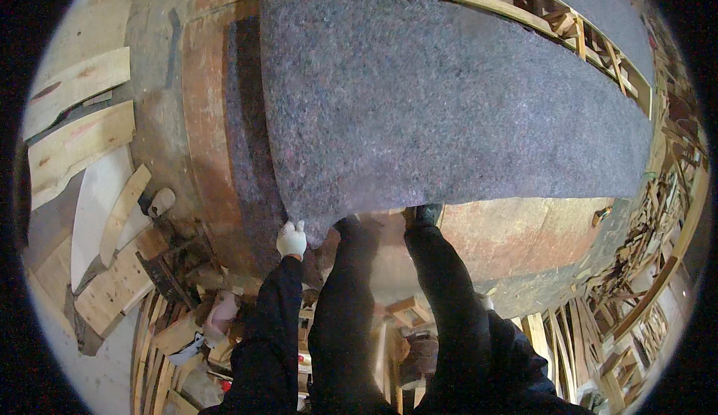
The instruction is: The person cuts a piece of dark carpet with a utility knife, trims the edges, and positions it over a wooden frame. They then use a pneumatic nail gun to fasten the carpet to the frame, adjusting the material as needed.
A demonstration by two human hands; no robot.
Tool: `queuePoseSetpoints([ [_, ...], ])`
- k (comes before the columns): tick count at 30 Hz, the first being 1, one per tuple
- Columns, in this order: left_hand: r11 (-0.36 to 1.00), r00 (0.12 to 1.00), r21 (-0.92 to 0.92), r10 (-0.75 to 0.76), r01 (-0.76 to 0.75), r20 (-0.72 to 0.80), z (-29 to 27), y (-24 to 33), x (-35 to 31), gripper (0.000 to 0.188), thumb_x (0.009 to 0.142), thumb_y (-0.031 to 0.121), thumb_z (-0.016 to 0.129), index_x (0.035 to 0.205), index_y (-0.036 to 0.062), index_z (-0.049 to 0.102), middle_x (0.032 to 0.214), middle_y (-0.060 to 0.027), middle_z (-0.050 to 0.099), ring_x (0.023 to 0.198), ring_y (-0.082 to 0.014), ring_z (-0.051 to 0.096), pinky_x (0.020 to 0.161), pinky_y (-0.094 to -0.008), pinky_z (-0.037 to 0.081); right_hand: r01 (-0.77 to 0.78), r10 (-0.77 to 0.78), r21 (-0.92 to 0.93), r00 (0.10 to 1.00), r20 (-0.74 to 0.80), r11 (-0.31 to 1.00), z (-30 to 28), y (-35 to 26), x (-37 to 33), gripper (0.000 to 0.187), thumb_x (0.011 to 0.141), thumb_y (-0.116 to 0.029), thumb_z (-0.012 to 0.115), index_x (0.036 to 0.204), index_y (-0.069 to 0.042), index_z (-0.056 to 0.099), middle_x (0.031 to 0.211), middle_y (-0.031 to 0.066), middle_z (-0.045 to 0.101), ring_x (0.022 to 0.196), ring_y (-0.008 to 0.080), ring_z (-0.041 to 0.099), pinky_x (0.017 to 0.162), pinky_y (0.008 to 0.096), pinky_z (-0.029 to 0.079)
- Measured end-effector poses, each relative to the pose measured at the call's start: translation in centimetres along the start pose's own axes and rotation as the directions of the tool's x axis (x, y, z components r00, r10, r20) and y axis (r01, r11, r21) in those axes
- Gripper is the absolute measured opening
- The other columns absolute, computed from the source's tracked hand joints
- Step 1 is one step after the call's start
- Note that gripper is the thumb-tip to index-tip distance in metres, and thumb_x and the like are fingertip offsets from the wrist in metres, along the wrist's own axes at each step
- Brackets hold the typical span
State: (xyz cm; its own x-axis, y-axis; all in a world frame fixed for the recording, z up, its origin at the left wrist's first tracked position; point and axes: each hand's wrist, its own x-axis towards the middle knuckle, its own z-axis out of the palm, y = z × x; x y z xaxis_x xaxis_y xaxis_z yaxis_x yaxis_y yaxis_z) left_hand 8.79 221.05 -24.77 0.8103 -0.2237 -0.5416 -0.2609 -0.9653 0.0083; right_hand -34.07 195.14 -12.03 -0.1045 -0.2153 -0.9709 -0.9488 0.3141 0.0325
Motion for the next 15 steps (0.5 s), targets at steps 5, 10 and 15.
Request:
queuePoseSetpoints([
  [5,0.998,0.994,0.013,-0.057,0.056,0.093,-1.4,0.8,-0.9,0.044,0.095,0.048,0.057,0.093,0.005,0.069,0.092,-0.021,0.071,0.091,-0.0407,0.067,0.08,-0.0518,0.052,-0.001,0.001,0.005,1.0,-0.006,1.0,-0.1,0.1,-0.2,0.033,0.095,-0.027,0.067,0.112,-0.001,0.074,0.103,0.0108,0.076,0.09,0.0174,0.069,0.08,0.0345,0.055],
  [10,0.993,0.98,0.037,-0.116,0.112,0.162,-1.7,0.9,-1.3,0.046,0.096,0.049,0.055,0.094,0.0052,0.069,0.094,-0.021,0.071,0.092,-0.0412,0.067,0.08,-0.0522,0.052,-0.016,0.017,0.016,1.0,-0.01,1.0,-0.2,0.9,-0.8,0.033,0.095,-0.027,0.067,0.112,-0.001,0.074,0.104,0.0109,0.076,0.091,0.0177,0.069,0.08,0.0346,0.055],
  [15,0.997,0.985,0.043,-0.067,0.061,0.157,-1.0,0.0,-2.2,0.049,0.097,0.052,0.052,0.091,0.0053,0.068,0.095,-0.0209,0.07,0.091,-0.0412,0.067,0.08,-0.0519,0.052,-0.014,0.015,0.027,1.0,-0.019,1.0,0.0,0.7,-0.9,0.033,0.095,-0.027,0.066,0.113,-0.001,0.073,0.105,0.0111,0.076,0.091,0.0179,0.069,0.08,0.0346,0.055],
])
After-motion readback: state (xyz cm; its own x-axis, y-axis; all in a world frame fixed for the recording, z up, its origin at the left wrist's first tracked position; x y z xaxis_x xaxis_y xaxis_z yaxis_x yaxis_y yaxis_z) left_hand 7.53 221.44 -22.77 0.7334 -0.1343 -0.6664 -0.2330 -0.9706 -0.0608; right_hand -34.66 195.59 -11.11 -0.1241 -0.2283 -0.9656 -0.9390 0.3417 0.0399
